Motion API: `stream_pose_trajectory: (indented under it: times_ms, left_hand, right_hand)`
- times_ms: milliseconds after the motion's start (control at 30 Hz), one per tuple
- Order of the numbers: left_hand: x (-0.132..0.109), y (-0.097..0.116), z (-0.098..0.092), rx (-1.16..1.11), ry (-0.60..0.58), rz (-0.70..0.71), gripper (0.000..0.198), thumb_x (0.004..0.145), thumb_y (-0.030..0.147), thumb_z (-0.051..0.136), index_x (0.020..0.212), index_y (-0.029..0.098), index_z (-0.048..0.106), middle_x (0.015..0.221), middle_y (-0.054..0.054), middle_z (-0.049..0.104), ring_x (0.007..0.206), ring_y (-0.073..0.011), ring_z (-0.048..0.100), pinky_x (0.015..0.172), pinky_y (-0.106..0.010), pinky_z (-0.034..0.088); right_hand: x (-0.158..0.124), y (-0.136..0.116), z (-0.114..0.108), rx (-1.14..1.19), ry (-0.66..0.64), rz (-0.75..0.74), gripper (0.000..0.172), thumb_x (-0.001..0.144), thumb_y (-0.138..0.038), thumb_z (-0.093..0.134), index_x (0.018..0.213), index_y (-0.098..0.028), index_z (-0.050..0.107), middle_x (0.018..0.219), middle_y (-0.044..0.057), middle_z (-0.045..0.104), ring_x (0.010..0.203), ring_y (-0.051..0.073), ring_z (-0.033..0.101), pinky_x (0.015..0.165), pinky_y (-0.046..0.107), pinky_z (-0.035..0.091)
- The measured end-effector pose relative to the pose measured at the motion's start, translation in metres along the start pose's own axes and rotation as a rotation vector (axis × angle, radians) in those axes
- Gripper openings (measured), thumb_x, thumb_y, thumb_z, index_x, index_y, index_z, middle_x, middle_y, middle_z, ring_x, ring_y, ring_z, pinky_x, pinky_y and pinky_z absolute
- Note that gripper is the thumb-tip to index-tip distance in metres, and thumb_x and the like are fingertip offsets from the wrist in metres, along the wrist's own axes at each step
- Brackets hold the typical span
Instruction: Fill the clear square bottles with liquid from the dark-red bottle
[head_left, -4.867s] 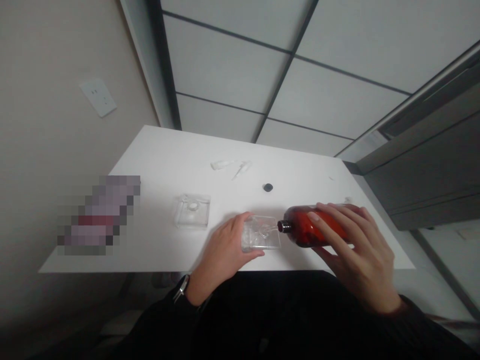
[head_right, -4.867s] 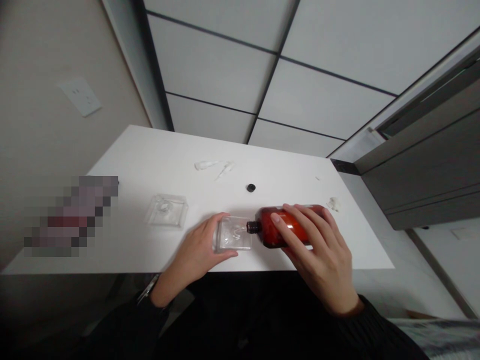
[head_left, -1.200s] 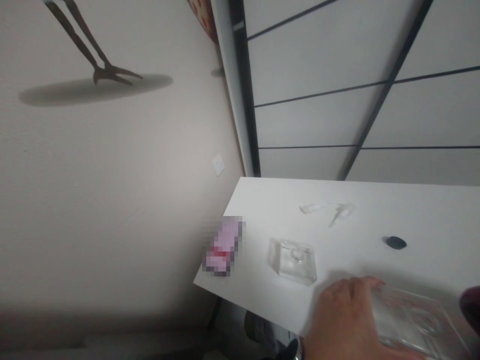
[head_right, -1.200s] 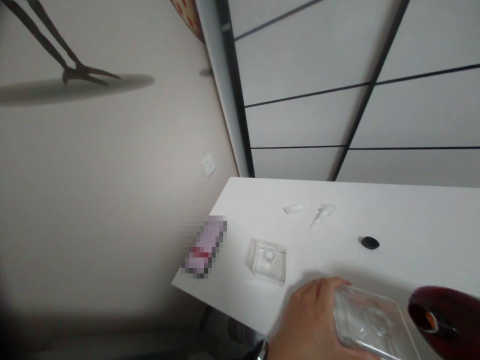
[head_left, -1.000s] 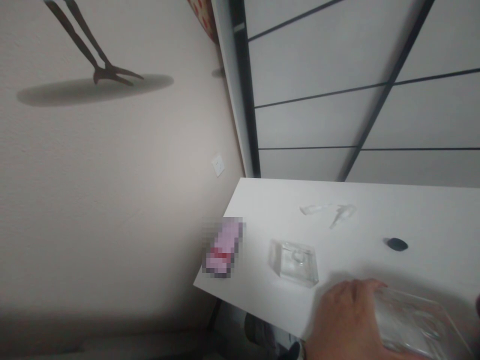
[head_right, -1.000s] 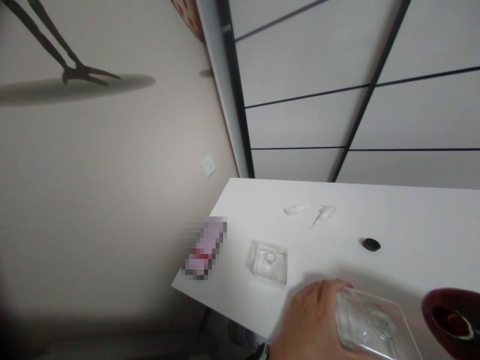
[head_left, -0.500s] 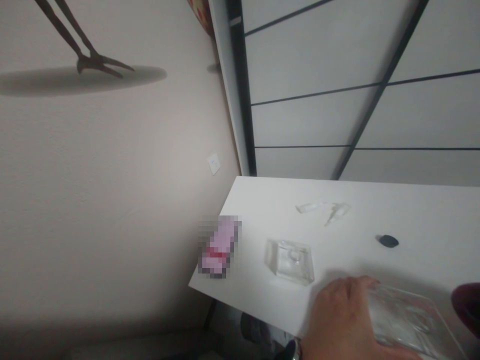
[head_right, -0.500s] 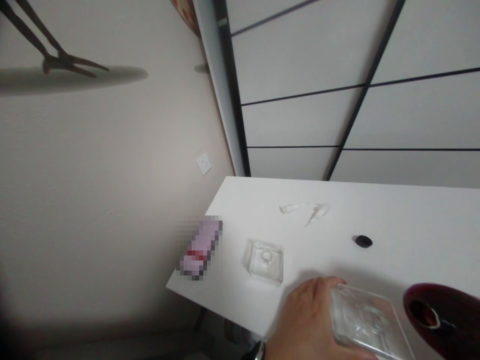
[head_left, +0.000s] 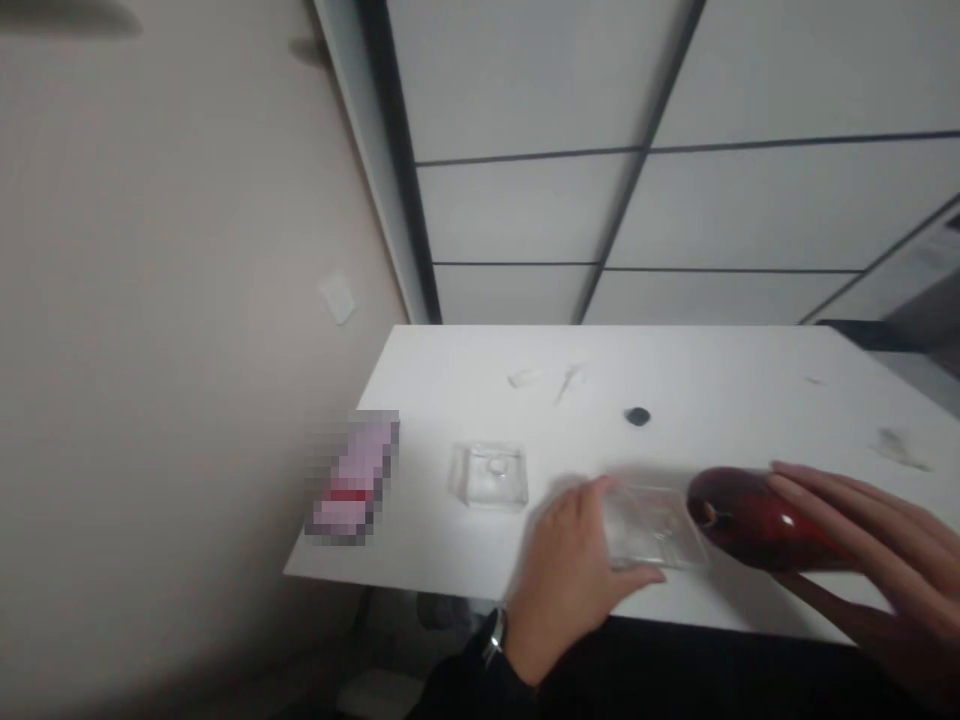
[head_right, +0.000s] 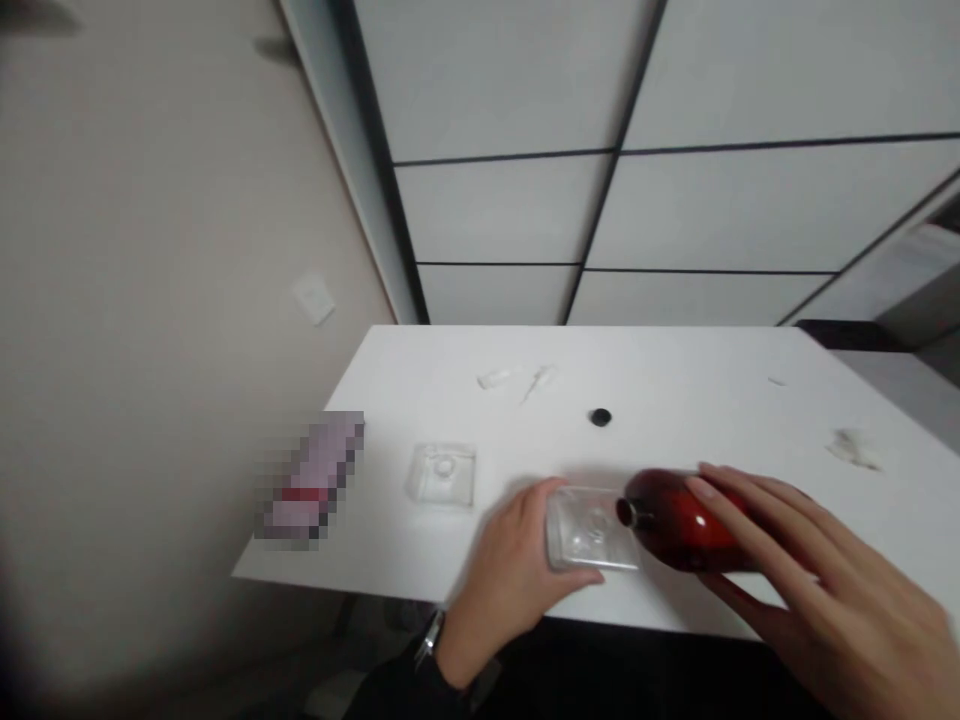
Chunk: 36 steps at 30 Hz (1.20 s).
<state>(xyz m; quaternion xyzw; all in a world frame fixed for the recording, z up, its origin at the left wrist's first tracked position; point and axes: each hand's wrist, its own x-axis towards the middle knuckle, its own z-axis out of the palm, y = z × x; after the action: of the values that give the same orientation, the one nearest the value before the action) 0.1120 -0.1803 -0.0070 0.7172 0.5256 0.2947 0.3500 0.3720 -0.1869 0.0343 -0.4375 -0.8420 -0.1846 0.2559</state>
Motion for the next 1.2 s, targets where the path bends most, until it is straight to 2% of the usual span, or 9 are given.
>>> stream_pose_trajectory:
  times_ms: [67, 133, 300, 667, 800, 933, 1100, 1200]
  left_hand:
    - [0.002, -0.001, -0.001, 0.016, 0.008, 0.024, 0.091, 0.067, 0.034, 0.101, 0.142, 0.023, 0.050, 0.139, -0.014, 0.069, 0.129, -0.0369, 0.068, 0.111, -0.059, 0.055]
    - [0.003, -0.002, 0.000, 0.020, 0.010, 0.040, 0.089, 0.070, 0.031, 0.100, 0.142, 0.025, 0.048, 0.140, -0.013, 0.069, 0.130, -0.0361, 0.067, 0.112, -0.060, 0.054]
    - [0.004, -0.003, 0.001, 0.024, 0.004, 0.056, 0.090, 0.070, 0.029, 0.100, 0.142, 0.025, 0.046, 0.142, -0.014, 0.067, 0.130, -0.0354, 0.067, 0.111, -0.060, 0.055]
    - [0.003, -0.002, 0.000, 0.019, 0.004, 0.054, 0.089, 0.069, 0.031, 0.100, 0.141, 0.023, 0.047, 0.140, -0.013, 0.069, 0.128, -0.0350, 0.068, 0.110, -0.058, 0.056]
    - [0.002, -0.001, -0.001, 0.021, 0.012, 0.047, 0.089, 0.069, 0.034, 0.101, 0.140, 0.024, 0.049, 0.139, -0.013, 0.069, 0.128, -0.0355, 0.068, 0.108, -0.058, 0.057]
    - [0.001, 0.002, -0.003, 0.027, -0.009, 0.041, 0.090, 0.067, 0.039, 0.101, 0.140, 0.020, 0.051, 0.137, -0.015, 0.070, 0.127, -0.0366, 0.068, 0.107, -0.057, 0.058]
    - [0.000, 0.001, -0.003, 0.043, 0.002, 0.060, 0.091, 0.069, 0.041, 0.100, 0.141, 0.019, 0.049, 0.138, -0.015, 0.070, 0.127, -0.0357, 0.068, 0.108, -0.056, 0.058]
    - [0.000, -0.001, -0.002, 0.047, 0.010, 0.072, 0.091, 0.069, 0.041, 0.101, 0.140, 0.019, 0.050, 0.137, -0.015, 0.070, 0.126, -0.0360, 0.069, 0.107, -0.055, 0.058]
  right_hand:
    - [0.004, 0.002, -0.011, -0.061, -0.052, -0.051, 0.076, 0.104, -0.020, 0.059, 0.172, -0.029, 0.025, 0.139, 0.017, 0.071, 0.114, 0.037, 0.073, 0.086, 0.050, 0.064]
    - [0.009, 0.001, -0.017, -0.091, -0.051, -0.075, 0.080, 0.103, -0.019, 0.060, 0.173, -0.026, 0.022, 0.137, 0.018, 0.071, 0.113, 0.038, 0.073, 0.087, 0.052, 0.064]
    - [0.013, -0.003, -0.017, -0.121, -0.068, -0.092, 0.087, 0.099, -0.014, 0.067, 0.172, -0.025, 0.022, 0.138, 0.018, 0.070, 0.118, 0.040, 0.071, 0.095, 0.057, 0.063]
    - [0.017, 0.000, -0.021, -0.116, -0.066, -0.140, 0.087, 0.099, -0.010, 0.067, 0.172, -0.026, 0.022, 0.138, 0.021, 0.070, 0.118, 0.042, 0.072, 0.096, 0.061, 0.063]
    - [0.011, 0.002, -0.019, -0.071, -0.073, -0.110, 0.085, 0.099, -0.008, 0.065, 0.171, -0.032, 0.025, 0.147, 0.016, 0.066, 0.127, 0.040, 0.069, 0.108, 0.060, 0.057]
    - [-0.003, 0.008, -0.014, 0.017, -0.111, -0.038, 0.082, 0.101, -0.012, 0.061, 0.169, -0.042, 0.027, 0.160, 0.007, 0.056, 0.137, 0.039, 0.063, 0.119, 0.061, 0.049]
    - [-0.014, 0.022, -0.007, 0.074, -0.122, -0.082, 0.067, 0.107, -0.027, 0.050, 0.169, -0.043, 0.029, 0.168, 0.000, 0.047, 0.138, 0.043, 0.060, 0.117, 0.068, 0.048]
    - [-0.014, 0.022, -0.007, 0.058, -0.120, -0.102, 0.068, 0.106, -0.024, 0.052, 0.169, -0.041, 0.030, 0.170, -0.001, 0.044, 0.135, 0.044, 0.062, 0.117, 0.068, 0.049]
